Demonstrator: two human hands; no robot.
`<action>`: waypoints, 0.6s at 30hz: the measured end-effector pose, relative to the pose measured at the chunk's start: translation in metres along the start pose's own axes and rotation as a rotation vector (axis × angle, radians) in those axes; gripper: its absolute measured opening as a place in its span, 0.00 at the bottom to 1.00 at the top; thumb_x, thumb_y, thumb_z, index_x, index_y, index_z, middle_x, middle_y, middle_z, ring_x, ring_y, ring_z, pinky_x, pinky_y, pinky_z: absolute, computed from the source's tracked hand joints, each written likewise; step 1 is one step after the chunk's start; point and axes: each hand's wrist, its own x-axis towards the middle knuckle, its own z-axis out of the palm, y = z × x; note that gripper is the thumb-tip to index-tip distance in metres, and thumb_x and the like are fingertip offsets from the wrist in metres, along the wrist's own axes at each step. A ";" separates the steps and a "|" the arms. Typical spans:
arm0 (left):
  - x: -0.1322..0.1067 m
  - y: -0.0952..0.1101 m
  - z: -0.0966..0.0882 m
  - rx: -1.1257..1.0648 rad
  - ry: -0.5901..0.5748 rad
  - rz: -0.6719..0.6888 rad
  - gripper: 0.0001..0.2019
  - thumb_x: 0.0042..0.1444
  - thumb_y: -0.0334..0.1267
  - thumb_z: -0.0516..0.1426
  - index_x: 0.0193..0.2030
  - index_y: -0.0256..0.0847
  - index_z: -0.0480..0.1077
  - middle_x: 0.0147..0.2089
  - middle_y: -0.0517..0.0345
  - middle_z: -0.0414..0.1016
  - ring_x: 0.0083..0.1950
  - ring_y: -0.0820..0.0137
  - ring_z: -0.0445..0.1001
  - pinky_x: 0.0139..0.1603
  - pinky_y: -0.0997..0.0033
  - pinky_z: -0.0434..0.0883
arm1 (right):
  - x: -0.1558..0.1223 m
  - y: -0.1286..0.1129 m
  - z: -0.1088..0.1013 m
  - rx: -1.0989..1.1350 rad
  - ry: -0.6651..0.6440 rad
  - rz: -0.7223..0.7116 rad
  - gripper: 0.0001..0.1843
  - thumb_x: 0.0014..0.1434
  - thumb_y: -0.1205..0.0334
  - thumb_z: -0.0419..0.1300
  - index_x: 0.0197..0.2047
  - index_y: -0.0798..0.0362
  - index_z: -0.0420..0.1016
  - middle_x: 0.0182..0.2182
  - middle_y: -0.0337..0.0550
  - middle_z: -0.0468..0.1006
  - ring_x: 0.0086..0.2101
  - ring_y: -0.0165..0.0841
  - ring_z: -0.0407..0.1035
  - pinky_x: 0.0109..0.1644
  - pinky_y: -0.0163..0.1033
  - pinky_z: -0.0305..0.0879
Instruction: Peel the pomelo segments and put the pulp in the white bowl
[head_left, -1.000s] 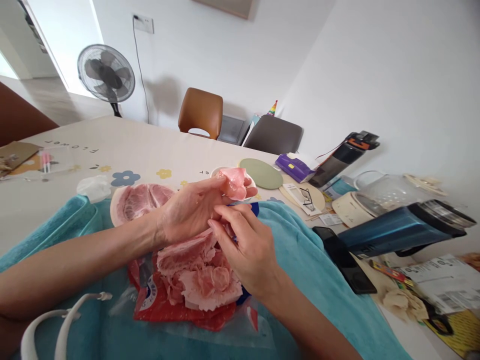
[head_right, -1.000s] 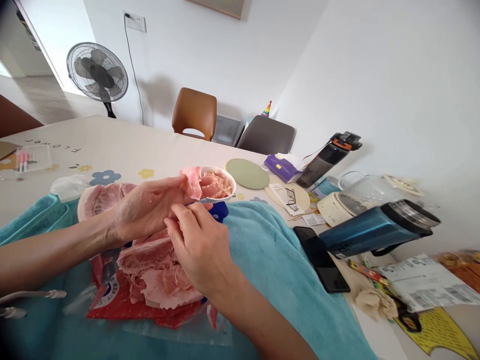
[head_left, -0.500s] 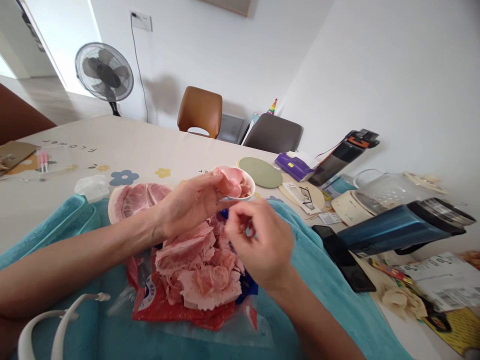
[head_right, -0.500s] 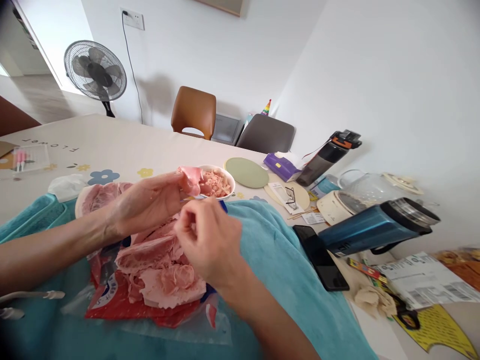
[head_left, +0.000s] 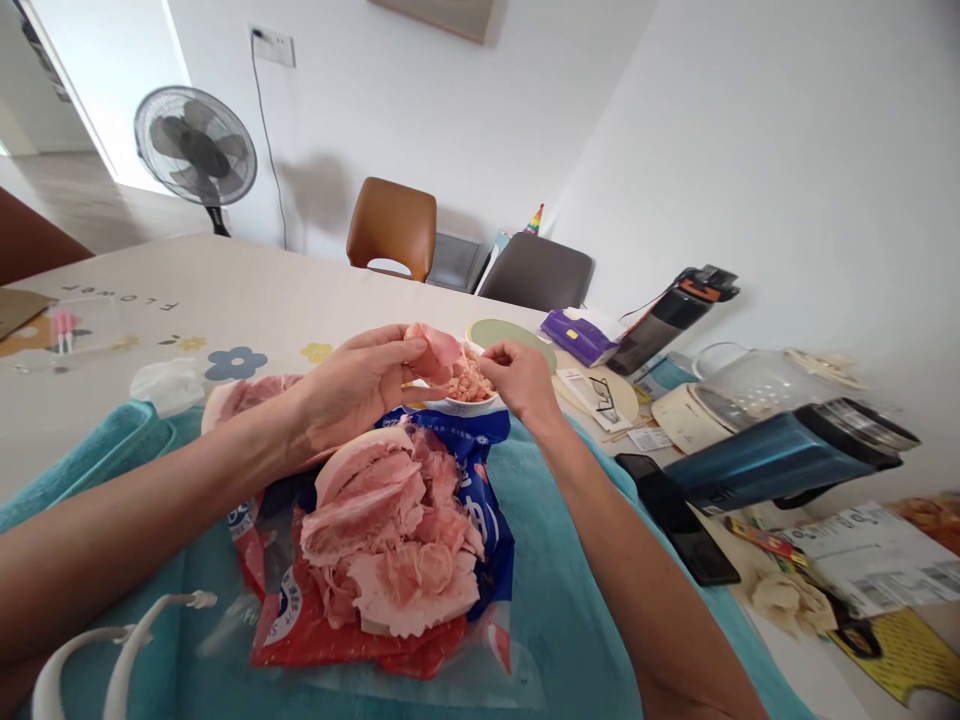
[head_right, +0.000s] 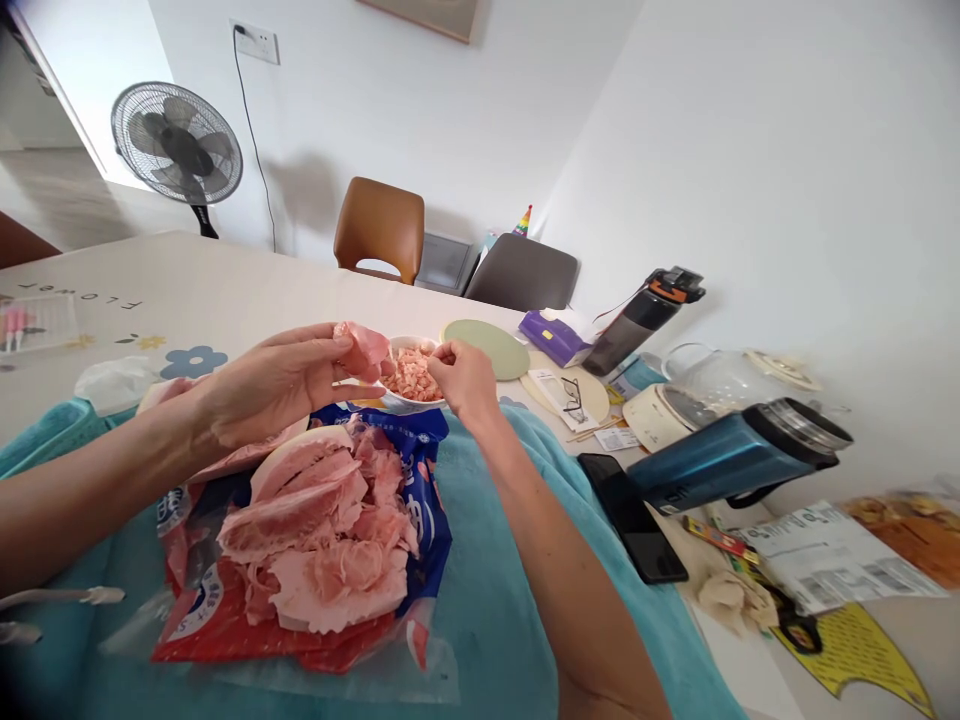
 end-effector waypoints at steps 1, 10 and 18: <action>0.000 -0.001 0.000 0.001 0.010 -0.003 0.07 0.59 0.32 0.55 0.31 0.35 0.71 0.36 0.52 0.75 0.41 0.67 0.73 0.51 0.60 0.70 | 0.003 0.003 0.003 -0.026 -0.013 0.001 0.06 0.47 0.62 0.56 0.26 0.53 0.73 0.22 0.38 0.74 0.25 0.31 0.66 0.29 0.36 0.57; -0.002 -0.011 0.002 -0.052 -0.034 -0.058 0.06 0.57 0.34 0.59 0.31 0.35 0.72 0.33 0.56 0.74 0.38 0.71 0.73 0.47 0.68 0.70 | 0.004 0.008 0.003 -0.109 -0.072 -0.091 0.15 0.56 0.57 0.54 0.27 0.53 0.79 0.27 0.40 0.78 0.32 0.34 0.69 0.35 0.37 0.59; -0.007 -0.023 0.005 0.075 -0.023 0.003 0.07 0.56 0.37 0.61 0.35 0.34 0.73 0.35 0.55 0.75 0.38 0.72 0.73 0.49 0.67 0.70 | -0.031 -0.017 -0.018 0.202 0.103 -0.177 0.17 0.56 0.54 0.58 0.44 0.53 0.79 0.38 0.44 0.79 0.33 0.32 0.70 0.39 0.40 0.67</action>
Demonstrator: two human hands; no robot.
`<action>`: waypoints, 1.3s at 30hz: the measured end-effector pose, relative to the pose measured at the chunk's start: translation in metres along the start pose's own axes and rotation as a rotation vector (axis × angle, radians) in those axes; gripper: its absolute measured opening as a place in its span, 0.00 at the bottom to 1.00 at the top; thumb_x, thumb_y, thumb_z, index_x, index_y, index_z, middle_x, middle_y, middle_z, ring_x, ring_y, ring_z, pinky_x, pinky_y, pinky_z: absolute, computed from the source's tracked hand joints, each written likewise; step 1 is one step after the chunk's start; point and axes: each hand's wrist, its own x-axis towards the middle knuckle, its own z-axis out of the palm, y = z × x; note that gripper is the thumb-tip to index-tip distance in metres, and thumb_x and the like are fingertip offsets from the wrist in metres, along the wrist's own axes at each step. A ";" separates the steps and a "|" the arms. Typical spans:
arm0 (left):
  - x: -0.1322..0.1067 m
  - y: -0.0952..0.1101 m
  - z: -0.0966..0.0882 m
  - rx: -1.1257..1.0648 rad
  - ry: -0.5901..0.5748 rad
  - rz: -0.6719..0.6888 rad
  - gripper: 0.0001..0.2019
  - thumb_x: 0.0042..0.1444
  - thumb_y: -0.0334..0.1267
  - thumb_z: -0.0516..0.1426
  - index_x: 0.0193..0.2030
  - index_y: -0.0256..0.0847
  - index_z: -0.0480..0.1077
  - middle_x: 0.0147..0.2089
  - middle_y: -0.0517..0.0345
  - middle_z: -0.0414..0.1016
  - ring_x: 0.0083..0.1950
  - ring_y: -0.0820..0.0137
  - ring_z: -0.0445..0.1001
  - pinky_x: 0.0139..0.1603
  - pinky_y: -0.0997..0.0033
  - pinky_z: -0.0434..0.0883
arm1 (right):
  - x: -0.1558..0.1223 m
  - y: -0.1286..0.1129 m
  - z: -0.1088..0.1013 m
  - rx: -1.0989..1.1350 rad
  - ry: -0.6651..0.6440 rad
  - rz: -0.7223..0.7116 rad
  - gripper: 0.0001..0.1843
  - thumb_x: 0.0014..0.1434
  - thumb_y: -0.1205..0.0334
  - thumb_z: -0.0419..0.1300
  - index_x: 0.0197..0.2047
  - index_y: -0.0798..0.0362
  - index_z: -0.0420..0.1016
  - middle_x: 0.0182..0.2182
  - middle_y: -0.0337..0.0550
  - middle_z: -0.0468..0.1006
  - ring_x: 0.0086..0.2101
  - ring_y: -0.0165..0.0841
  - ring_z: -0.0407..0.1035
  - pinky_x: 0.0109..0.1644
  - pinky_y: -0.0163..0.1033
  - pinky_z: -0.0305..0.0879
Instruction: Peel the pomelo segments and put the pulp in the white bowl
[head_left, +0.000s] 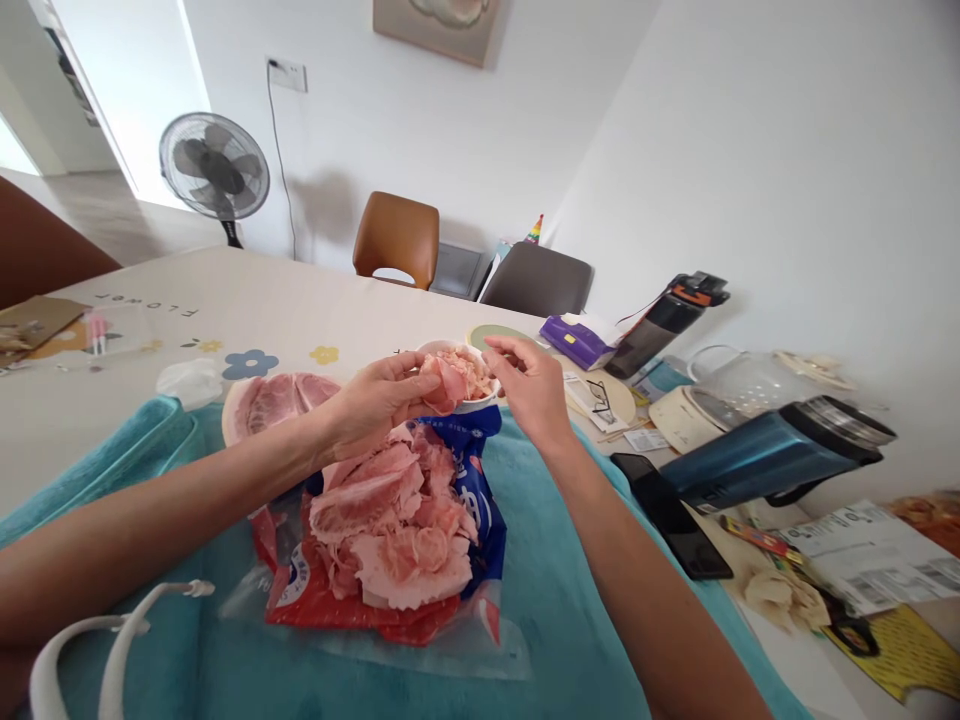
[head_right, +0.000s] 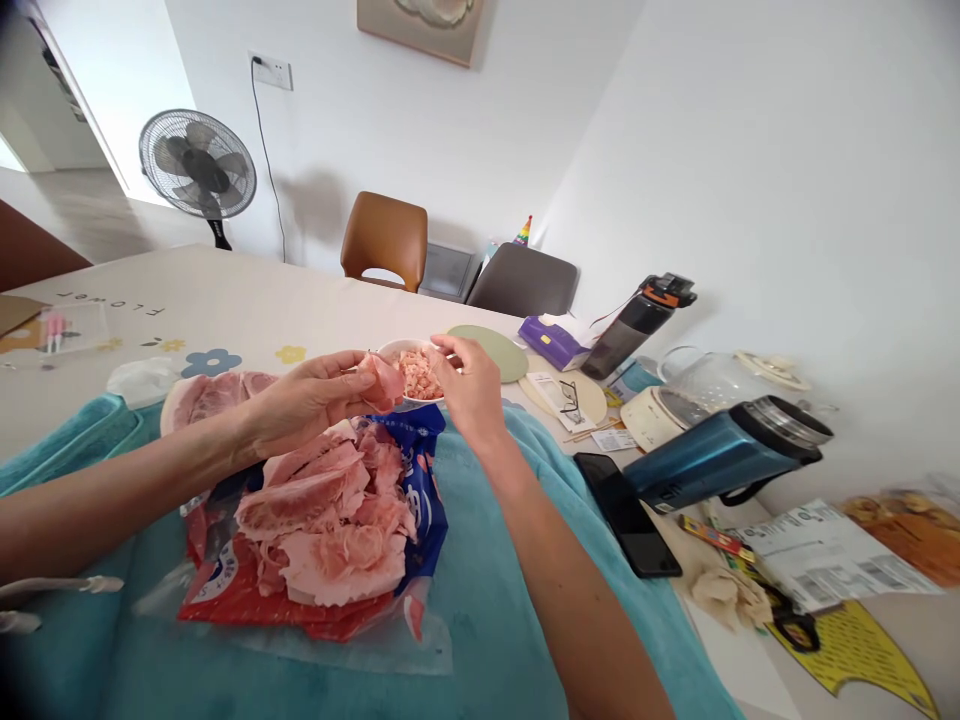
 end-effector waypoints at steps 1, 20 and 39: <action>-0.002 -0.001 0.001 0.028 -0.008 0.020 0.07 0.56 0.38 0.60 0.35 0.34 0.73 0.35 0.55 0.74 0.38 0.72 0.73 0.49 0.66 0.70 | -0.007 -0.008 -0.002 0.058 -0.036 0.002 0.17 0.57 0.52 0.58 0.43 0.53 0.79 0.37 0.44 0.79 0.33 0.33 0.71 0.39 0.40 0.68; -0.051 -0.011 0.018 0.539 0.111 0.341 0.21 0.50 0.32 0.62 0.53 0.43 0.73 0.35 0.61 0.70 0.42 0.70 0.69 0.47 0.70 0.67 | -0.084 -0.054 0.002 0.101 -0.157 -0.036 0.07 0.56 0.63 0.56 0.34 0.52 0.76 0.30 0.37 0.78 0.32 0.31 0.70 0.37 0.36 0.64; -0.051 -0.019 -0.008 -0.223 -0.149 -0.306 0.08 0.49 0.28 0.64 0.38 0.33 0.78 0.34 0.53 0.78 0.36 0.71 0.77 0.43 0.73 0.73 | -0.110 -0.033 0.016 0.955 -0.268 0.438 0.06 0.46 0.60 0.67 0.28 0.52 0.80 0.22 0.37 0.77 0.24 0.28 0.70 0.28 0.33 0.66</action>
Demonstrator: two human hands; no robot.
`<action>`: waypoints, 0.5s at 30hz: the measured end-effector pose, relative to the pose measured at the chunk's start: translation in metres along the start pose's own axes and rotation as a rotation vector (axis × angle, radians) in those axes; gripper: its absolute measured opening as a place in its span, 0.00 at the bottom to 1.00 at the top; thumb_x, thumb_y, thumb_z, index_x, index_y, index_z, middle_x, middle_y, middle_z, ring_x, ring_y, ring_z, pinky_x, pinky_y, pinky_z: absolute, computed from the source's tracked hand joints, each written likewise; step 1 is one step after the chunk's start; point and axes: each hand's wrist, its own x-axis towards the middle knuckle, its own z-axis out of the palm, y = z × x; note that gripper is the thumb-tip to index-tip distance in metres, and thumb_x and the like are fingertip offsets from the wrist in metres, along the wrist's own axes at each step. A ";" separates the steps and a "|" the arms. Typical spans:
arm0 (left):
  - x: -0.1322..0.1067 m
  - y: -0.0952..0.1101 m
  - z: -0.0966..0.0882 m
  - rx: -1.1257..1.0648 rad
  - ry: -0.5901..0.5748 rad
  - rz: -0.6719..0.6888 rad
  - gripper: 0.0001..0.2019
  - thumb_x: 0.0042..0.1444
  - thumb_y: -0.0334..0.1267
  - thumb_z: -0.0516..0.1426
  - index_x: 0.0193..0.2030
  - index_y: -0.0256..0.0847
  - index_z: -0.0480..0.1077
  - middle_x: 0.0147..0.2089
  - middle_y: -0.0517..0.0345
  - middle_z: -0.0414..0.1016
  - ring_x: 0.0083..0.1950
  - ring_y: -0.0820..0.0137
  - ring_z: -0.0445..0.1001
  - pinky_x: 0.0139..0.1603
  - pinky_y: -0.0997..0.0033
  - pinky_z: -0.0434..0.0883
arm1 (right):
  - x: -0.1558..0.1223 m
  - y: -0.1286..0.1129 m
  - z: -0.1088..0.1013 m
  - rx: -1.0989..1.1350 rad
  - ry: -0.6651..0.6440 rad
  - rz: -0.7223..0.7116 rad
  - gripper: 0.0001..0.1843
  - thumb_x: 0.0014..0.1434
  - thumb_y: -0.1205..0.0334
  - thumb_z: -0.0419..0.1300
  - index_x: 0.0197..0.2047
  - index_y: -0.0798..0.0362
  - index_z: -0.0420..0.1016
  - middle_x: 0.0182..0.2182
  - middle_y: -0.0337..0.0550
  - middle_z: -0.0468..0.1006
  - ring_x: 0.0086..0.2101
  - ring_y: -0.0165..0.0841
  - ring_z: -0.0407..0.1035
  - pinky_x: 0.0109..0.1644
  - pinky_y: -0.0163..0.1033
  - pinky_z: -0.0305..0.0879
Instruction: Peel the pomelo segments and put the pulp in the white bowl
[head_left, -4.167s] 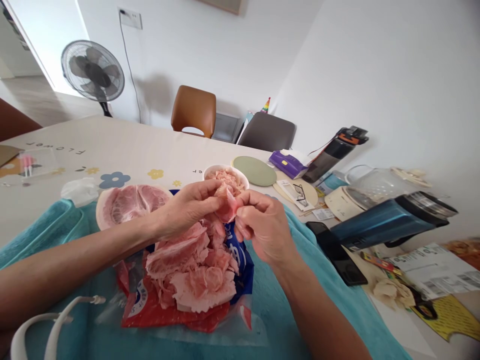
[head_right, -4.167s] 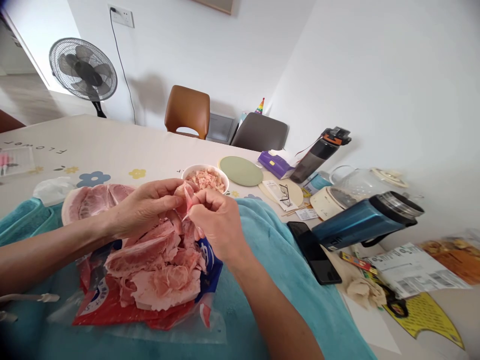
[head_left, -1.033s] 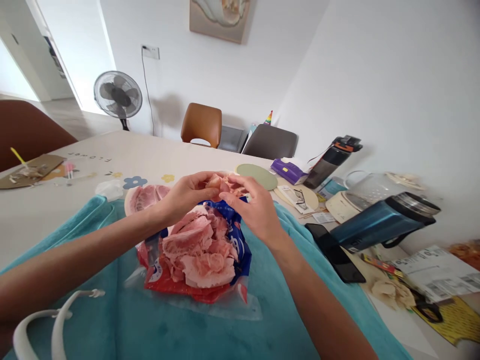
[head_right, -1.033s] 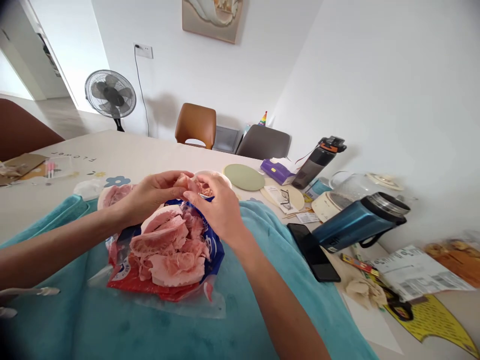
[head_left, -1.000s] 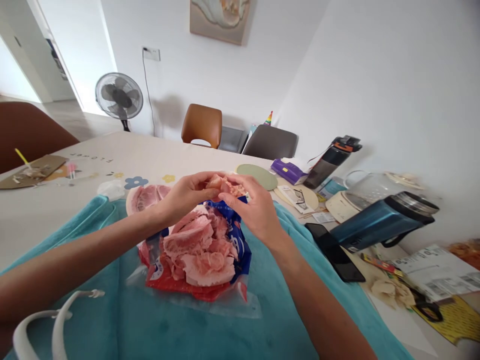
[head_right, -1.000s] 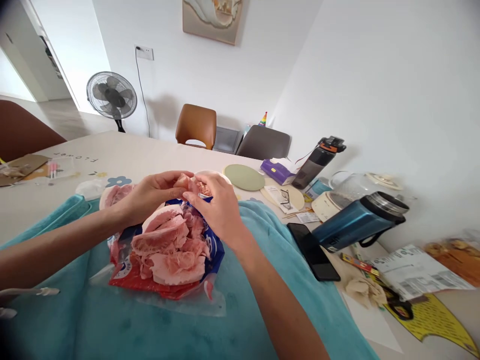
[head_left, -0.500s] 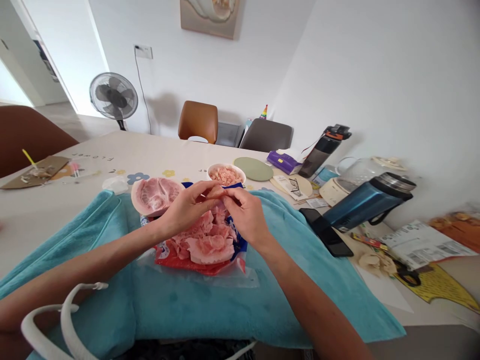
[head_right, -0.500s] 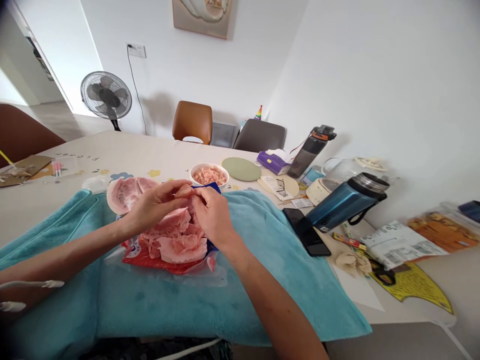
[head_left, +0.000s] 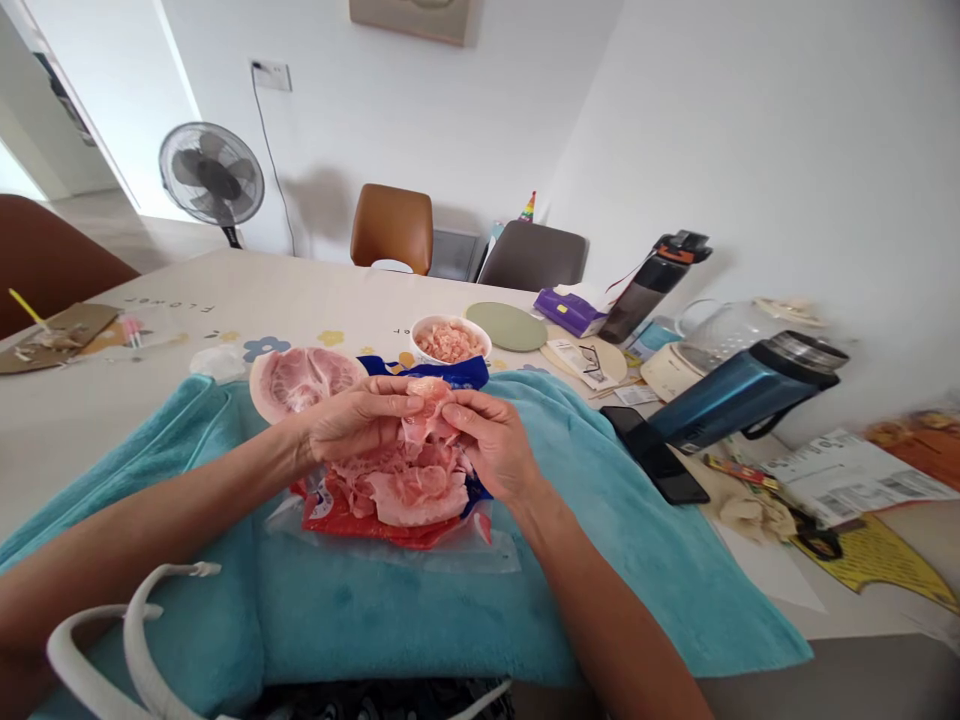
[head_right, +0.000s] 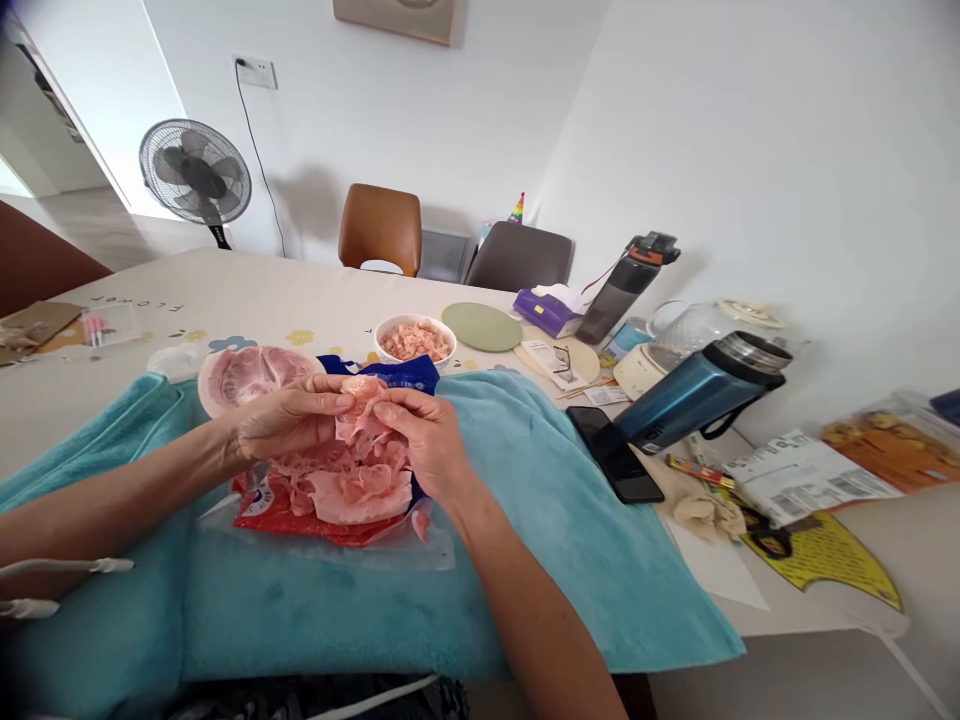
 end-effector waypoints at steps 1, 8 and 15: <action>0.001 -0.001 0.000 0.000 -0.001 -0.001 0.08 0.50 0.28 0.63 0.39 0.33 0.77 0.35 0.53 0.78 0.36 0.71 0.77 0.43 0.72 0.73 | 0.000 0.002 0.000 0.025 0.012 0.018 0.06 0.45 0.59 0.68 0.28 0.52 0.79 0.22 0.37 0.77 0.24 0.28 0.69 0.27 0.33 0.66; -0.001 -0.005 0.022 0.096 0.147 0.111 0.08 0.56 0.36 0.62 0.42 0.39 0.75 0.37 0.57 0.77 0.37 0.75 0.76 0.40 0.77 0.72 | -0.007 0.003 0.006 -0.173 0.132 -0.118 0.04 0.50 0.61 0.65 0.29 0.52 0.78 0.23 0.35 0.78 0.22 0.27 0.68 0.28 0.34 0.67; -0.003 -0.007 0.028 0.191 0.236 0.179 0.09 0.53 0.40 0.64 0.38 0.38 0.76 0.36 0.58 0.78 0.36 0.74 0.76 0.39 0.75 0.73 | -0.012 0.002 0.010 -0.165 0.128 -0.126 0.12 0.50 0.56 0.67 0.38 0.50 0.77 0.32 0.37 0.80 0.31 0.30 0.73 0.37 0.37 0.71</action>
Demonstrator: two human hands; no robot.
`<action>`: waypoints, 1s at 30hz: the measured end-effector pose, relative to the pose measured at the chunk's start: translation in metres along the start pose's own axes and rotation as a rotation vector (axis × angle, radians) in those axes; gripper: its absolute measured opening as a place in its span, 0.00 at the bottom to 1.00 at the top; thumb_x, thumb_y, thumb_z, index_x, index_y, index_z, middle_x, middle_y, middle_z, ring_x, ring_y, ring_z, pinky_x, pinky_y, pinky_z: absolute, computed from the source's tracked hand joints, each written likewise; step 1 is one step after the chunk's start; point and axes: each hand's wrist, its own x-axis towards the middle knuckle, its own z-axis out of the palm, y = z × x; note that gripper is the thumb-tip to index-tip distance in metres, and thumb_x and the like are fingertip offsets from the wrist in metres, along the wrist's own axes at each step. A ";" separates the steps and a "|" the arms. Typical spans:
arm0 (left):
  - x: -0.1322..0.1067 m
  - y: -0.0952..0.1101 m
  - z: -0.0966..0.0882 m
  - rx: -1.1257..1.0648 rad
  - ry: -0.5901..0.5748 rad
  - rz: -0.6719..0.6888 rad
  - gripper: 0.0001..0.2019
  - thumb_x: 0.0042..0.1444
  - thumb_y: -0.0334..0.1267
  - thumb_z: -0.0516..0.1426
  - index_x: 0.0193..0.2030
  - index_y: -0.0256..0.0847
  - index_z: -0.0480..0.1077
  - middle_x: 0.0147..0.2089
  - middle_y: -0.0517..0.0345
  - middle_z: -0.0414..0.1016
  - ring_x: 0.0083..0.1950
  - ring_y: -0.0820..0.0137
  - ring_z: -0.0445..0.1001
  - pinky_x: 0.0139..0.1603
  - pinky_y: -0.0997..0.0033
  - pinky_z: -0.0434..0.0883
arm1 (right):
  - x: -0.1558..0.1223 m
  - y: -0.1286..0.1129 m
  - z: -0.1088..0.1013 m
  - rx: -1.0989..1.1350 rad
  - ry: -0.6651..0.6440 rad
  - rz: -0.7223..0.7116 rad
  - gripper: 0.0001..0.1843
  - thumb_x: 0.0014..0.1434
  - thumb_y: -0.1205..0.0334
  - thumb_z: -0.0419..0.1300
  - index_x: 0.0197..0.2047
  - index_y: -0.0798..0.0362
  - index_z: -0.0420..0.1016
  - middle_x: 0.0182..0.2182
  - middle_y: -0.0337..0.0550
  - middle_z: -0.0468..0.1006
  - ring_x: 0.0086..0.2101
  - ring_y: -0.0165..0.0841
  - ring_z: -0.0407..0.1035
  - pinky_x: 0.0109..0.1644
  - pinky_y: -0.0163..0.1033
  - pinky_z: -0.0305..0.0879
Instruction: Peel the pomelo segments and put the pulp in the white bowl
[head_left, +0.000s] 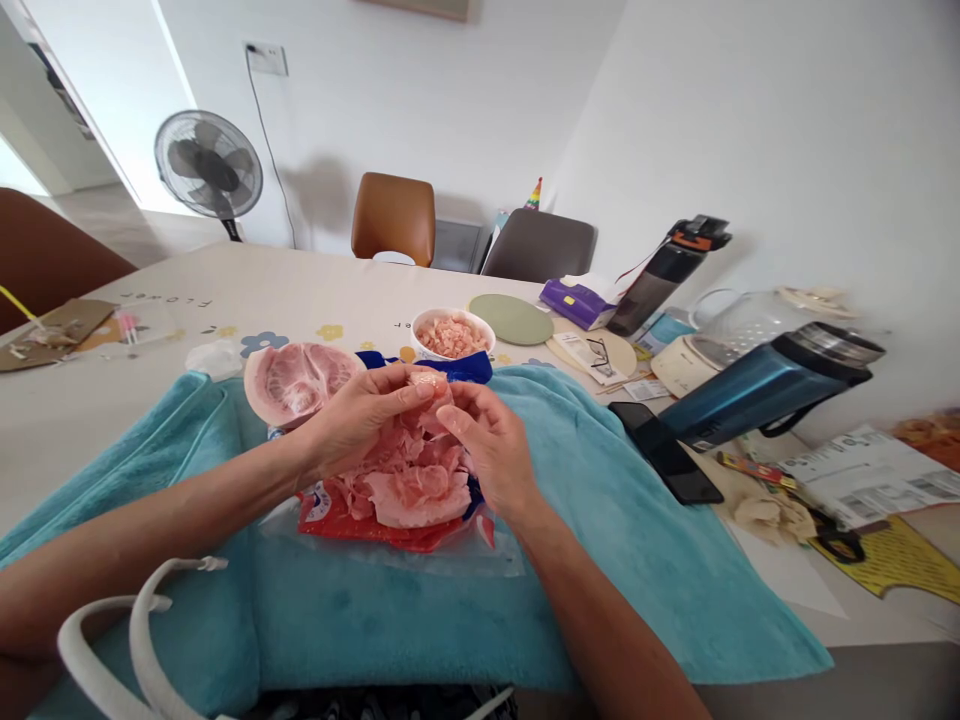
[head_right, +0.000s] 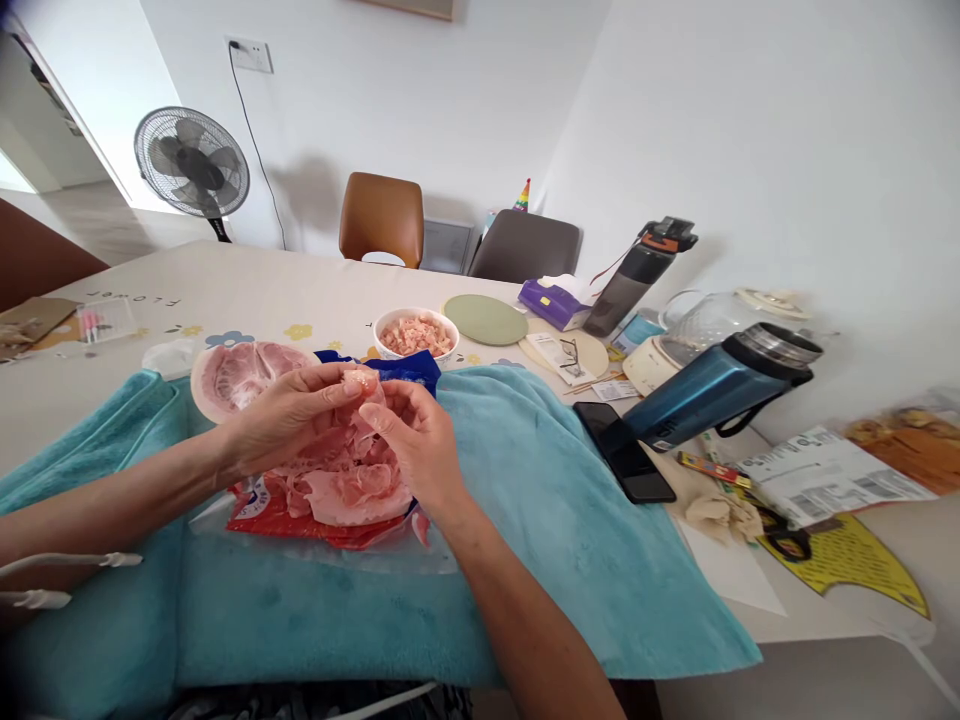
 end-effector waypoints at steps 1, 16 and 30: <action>0.000 0.000 -0.001 0.036 0.002 0.014 0.10 0.53 0.41 0.64 0.39 0.39 0.77 0.36 0.58 0.79 0.36 0.74 0.76 0.39 0.76 0.73 | 0.001 0.000 0.000 0.011 0.012 0.009 0.13 0.49 0.56 0.68 0.39 0.50 0.77 0.33 0.37 0.79 0.31 0.30 0.73 0.36 0.37 0.71; -0.009 0.003 0.004 0.381 0.019 0.199 0.08 0.49 0.38 0.66 0.37 0.42 0.81 0.43 0.56 0.80 0.48 0.67 0.75 0.51 0.71 0.72 | -0.003 0.002 -0.003 -0.213 0.114 -0.134 0.08 0.52 0.65 0.61 0.32 0.49 0.83 0.29 0.36 0.82 0.32 0.31 0.72 0.39 0.35 0.65; -0.003 0.001 -0.002 -0.258 -0.188 -0.144 0.08 0.57 0.32 0.60 0.44 0.42 0.73 0.36 0.62 0.74 0.27 0.77 0.75 0.26 0.75 0.77 | -0.005 0.000 0.000 0.274 -0.035 0.108 0.03 0.46 0.63 0.66 0.28 0.51 0.80 0.22 0.35 0.77 0.22 0.27 0.69 0.26 0.34 0.67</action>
